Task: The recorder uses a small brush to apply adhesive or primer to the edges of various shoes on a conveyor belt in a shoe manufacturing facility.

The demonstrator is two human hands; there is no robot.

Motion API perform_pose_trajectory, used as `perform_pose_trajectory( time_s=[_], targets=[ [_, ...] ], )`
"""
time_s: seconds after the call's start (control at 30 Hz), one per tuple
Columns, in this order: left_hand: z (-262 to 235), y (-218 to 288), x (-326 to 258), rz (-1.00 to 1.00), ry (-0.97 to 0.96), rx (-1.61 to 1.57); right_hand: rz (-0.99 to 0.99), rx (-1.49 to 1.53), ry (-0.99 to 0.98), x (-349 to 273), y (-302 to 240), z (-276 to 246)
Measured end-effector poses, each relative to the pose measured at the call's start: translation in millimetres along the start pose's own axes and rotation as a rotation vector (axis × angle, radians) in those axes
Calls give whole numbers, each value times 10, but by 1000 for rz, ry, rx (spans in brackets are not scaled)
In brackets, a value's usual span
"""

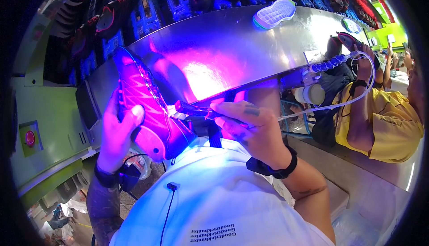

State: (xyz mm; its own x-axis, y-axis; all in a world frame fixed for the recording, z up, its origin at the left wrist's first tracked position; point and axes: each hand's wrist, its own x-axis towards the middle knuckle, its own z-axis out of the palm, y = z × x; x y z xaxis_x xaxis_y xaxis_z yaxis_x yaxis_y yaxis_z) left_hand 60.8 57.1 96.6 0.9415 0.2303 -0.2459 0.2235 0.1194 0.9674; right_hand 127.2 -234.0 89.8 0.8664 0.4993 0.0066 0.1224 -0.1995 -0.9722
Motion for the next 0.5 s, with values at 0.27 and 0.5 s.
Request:
perform_pose_trajectory(
  time_s=[0.27, 0.5],
  targets=[
    [-94, -17, 128, 105, 145, 236, -189, -317, -49, 143, -48, -218],
    [-3, 52, 126, -66, 28, -308, -480, -509, 30, 324, -286, -285]
  ],
)
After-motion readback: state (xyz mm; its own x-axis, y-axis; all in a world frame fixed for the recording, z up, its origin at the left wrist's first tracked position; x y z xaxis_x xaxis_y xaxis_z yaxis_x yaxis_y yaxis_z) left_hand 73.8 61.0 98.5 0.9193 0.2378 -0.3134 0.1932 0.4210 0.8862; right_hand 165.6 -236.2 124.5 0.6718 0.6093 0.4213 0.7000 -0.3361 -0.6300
